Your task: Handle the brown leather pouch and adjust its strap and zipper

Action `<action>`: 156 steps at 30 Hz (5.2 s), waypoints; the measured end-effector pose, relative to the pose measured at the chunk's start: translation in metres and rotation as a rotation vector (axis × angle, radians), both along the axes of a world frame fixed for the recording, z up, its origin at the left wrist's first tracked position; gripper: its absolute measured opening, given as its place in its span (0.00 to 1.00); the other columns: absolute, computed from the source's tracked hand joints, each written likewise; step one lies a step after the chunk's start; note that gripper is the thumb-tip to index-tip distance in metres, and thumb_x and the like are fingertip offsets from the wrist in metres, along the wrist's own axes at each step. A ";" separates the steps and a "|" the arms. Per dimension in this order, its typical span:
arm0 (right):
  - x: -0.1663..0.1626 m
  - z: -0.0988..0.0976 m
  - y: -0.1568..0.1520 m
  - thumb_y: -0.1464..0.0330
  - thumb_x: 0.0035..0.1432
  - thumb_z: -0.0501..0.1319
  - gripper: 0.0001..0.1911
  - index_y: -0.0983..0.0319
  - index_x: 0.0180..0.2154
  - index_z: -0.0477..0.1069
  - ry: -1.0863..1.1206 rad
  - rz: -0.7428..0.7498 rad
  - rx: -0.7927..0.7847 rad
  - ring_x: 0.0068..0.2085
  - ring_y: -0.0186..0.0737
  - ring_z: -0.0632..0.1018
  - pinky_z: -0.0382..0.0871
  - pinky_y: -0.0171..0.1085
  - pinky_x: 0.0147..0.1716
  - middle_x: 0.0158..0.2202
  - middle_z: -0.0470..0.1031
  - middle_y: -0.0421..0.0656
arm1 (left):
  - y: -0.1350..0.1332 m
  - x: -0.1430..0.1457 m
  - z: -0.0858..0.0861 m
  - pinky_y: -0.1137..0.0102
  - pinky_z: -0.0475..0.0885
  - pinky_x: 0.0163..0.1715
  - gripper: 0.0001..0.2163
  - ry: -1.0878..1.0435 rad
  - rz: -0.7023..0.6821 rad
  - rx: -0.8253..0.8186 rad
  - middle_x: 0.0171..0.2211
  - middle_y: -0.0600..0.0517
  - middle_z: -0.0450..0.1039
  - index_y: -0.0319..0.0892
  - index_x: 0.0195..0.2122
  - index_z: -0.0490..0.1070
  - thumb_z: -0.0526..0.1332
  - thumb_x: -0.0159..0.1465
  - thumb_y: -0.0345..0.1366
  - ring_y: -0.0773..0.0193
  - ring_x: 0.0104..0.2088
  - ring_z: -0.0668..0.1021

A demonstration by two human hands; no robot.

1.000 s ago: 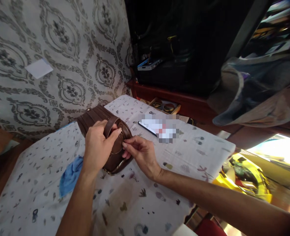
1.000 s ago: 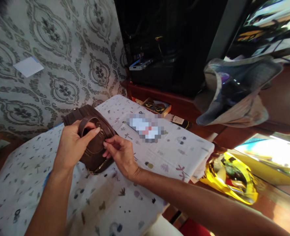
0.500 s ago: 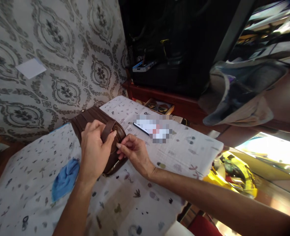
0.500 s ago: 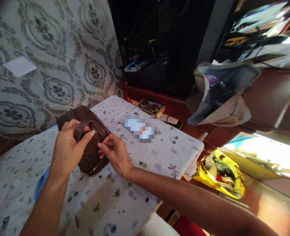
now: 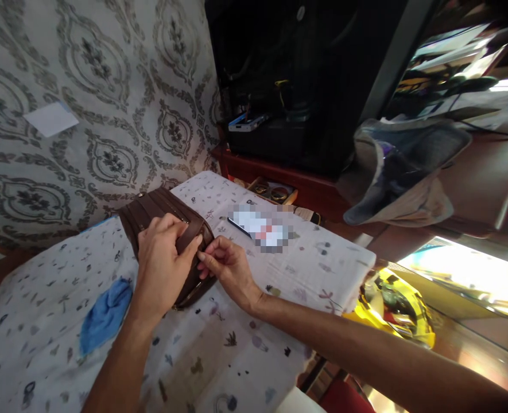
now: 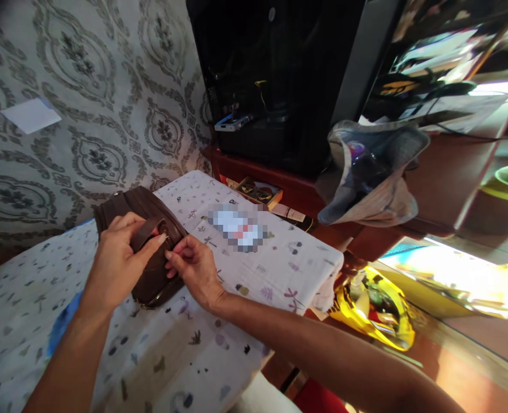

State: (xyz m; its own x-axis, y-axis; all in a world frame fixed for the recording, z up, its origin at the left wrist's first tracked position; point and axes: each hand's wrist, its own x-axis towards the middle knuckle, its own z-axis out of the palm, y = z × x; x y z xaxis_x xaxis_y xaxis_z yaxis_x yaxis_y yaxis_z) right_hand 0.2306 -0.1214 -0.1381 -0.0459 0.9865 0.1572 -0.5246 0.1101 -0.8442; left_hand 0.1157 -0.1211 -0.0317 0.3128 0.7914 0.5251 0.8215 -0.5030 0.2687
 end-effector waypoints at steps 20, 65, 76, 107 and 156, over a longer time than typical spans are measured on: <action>-0.011 0.011 -0.010 0.50 0.43 0.76 0.29 0.55 0.32 0.61 -0.326 -0.203 0.067 0.22 0.33 0.69 0.64 0.34 0.23 0.21 0.69 0.32 | -0.021 -0.049 0.009 0.65 0.65 0.38 0.08 -0.123 0.139 -0.071 0.31 0.53 0.70 0.45 0.29 0.71 0.61 0.64 0.40 0.62 0.34 0.71; 0.015 0.072 0.027 0.70 0.71 0.56 0.09 0.57 0.43 0.76 -1.361 -0.461 1.230 0.60 0.52 0.68 0.66 0.52 0.58 0.60 0.70 0.47 | -0.034 -0.072 -0.060 0.59 0.76 0.48 0.13 0.349 0.010 0.682 0.43 0.45 0.78 0.46 0.47 0.78 0.67 0.63 0.26 0.53 0.50 0.76; 0.018 0.067 0.015 0.72 0.73 0.52 0.14 0.59 0.39 0.74 -1.231 -0.408 1.290 0.36 0.38 0.73 0.59 0.48 0.63 0.31 0.74 0.39 | -0.034 -0.073 -0.062 0.59 0.77 0.47 0.12 0.329 0.001 0.706 0.44 0.46 0.78 0.47 0.45 0.78 0.67 0.62 0.25 0.53 0.51 0.76; 0.010 -0.015 0.008 0.49 0.55 0.71 0.46 0.57 0.66 0.54 -0.516 -0.265 0.169 0.62 0.58 0.71 0.70 0.60 0.61 0.63 0.64 0.55 | -0.027 -0.027 -0.027 0.53 0.66 0.48 0.18 0.344 0.128 0.563 0.46 0.39 0.78 0.36 0.53 0.69 0.66 0.67 0.41 0.47 0.47 0.75; 0.012 -0.027 0.018 0.48 0.55 0.70 0.35 0.52 0.60 0.66 -0.373 -0.146 0.265 0.61 0.49 0.71 0.63 0.53 0.66 0.59 0.70 0.45 | -0.006 0.001 -0.019 0.66 0.70 0.39 0.05 -0.267 0.080 0.091 0.33 0.53 0.79 0.44 0.33 0.76 0.63 0.64 0.38 0.60 0.35 0.79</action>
